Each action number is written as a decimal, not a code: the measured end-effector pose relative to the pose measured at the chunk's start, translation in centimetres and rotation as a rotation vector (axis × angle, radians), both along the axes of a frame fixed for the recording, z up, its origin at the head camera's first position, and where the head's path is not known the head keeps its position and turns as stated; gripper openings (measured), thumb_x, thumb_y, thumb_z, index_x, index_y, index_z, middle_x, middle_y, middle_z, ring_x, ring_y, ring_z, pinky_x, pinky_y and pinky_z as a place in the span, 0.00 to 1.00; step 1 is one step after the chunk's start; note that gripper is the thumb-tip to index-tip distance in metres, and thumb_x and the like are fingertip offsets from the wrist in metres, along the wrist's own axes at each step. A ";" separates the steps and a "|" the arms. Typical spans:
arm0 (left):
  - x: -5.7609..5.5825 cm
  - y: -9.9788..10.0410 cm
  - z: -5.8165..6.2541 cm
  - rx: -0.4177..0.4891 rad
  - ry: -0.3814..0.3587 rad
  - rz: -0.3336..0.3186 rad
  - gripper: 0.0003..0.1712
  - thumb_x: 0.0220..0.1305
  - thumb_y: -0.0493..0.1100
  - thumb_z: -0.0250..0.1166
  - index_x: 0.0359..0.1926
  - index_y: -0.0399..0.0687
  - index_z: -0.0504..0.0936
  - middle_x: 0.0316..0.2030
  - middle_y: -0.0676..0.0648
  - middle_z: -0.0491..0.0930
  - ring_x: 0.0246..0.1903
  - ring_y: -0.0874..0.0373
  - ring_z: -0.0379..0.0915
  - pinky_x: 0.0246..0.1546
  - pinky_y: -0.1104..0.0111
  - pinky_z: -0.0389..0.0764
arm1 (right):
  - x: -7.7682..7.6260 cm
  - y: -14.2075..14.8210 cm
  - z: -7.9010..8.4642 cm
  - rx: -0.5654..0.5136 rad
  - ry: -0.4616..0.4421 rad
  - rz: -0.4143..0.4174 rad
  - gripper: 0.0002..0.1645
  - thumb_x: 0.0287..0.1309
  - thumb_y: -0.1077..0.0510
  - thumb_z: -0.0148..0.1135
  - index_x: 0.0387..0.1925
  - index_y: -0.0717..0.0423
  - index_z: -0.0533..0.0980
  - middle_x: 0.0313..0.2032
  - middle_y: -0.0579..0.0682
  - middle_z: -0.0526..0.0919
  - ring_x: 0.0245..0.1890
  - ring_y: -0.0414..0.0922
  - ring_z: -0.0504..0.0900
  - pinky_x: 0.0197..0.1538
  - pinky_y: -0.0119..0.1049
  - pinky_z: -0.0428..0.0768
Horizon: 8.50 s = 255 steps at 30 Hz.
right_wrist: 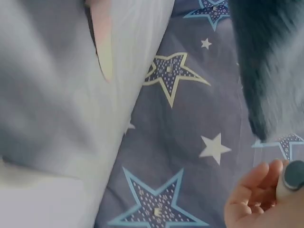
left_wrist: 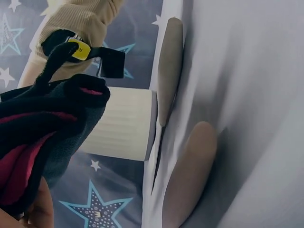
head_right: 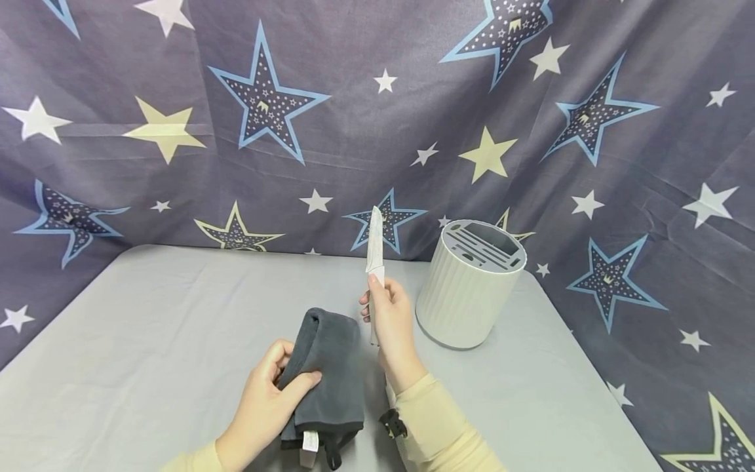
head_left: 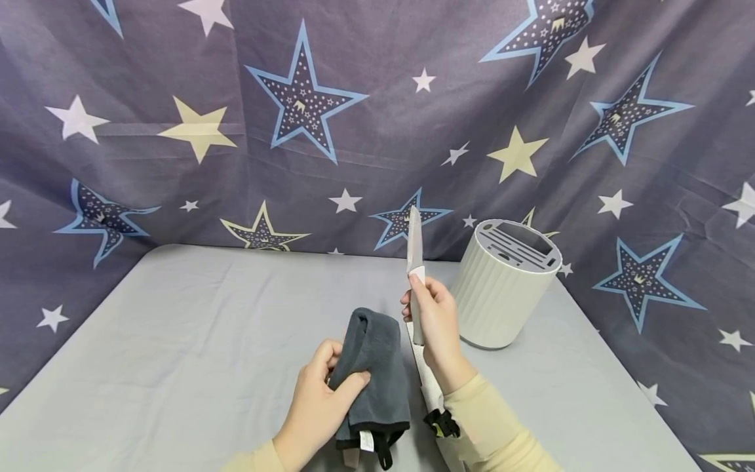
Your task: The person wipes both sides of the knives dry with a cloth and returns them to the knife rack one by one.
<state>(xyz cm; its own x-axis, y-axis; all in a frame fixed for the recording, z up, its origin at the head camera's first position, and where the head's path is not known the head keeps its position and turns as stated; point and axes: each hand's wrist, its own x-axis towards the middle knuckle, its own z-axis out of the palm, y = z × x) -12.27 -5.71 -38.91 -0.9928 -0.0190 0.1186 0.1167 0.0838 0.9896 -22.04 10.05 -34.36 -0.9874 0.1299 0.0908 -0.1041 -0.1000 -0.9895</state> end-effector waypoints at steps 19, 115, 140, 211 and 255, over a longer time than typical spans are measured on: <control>-0.8 -2.7 0.1 0.035 -0.054 0.093 0.16 0.66 0.39 0.63 0.51 0.43 0.70 0.40 0.41 0.84 0.31 0.60 0.84 0.33 0.69 0.85 | -1.6 5.8 6.3 0.486 0.152 0.051 0.17 0.66 0.57 0.61 0.49 0.67 0.78 0.22 0.40 0.77 0.18 0.34 0.72 0.22 0.26 0.74; -2.2 -6.6 -4.2 0.049 -0.399 -0.046 0.18 0.63 0.45 0.62 0.47 0.38 0.70 0.31 0.46 0.82 0.28 0.55 0.81 0.32 0.66 0.81 | -7.6 15.4 12.2 0.986 0.127 -0.271 0.34 0.65 0.50 0.61 0.65 0.64 0.67 0.58 0.68 0.76 0.55 0.60 0.79 0.50 0.46 0.78; -2.7 -7.7 -1.6 0.149 -0.369 0.073 0.14 0.63 0.42 0.60 0.46 0.40 0.69 0.31 0.49 0.81 0.27 0.57 0.81 0.30 0.67 0.82 | -5.6 10.8 8.9 1.181 0.956 -0.318 0.12 0.56 0.63 0.64 0.42 0.64 0.81 0.43 0.61 0.85 0.46 0.62 0.76 0.52 0.56 0.70; -3.2 -9.9 0.8 0.035 -0.327 0.117 0.15 0.66 0.44 0.59 0.48 0.41 0.67 0.31 0.51 0.83 0.25 0.57 0.83 0.29 0.66 0.83 | 2.8 0.1 -6.0 0.994 0.236 0.602 0.11 0.56 0.50 0.69 0.31 0.55 0.84 0.28 0.43 0.86 0.24 0.29 0.74 0.29 0.24 0.74; -2.4 -9.7 -1.2 0.022 -0.364 0.117 0.20 0.65 0.45 0.61 0.52 0.39 0.67 0.35 0.47 0.83 0.28 0.54 0.84 0.31 0.66 0.83 | 4.2 -3.5 -6.8 1.297 0.007 0.651 0.26 0.53 0.49 0.66 0.07 0.46 0.65 0.11 0.40 0.63 0.15 0.36 0.62 0.19 0.27 0.62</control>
<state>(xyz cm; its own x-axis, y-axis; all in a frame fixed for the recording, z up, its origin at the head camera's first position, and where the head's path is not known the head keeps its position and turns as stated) -14.65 -15.37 -40.10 -0.9608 -0.1333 -0.2431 -0.2520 0.0539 0.9662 -17.86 6.55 -41.13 -0.8373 -0.5083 -0.2016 -0.3956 0.8176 -0.4183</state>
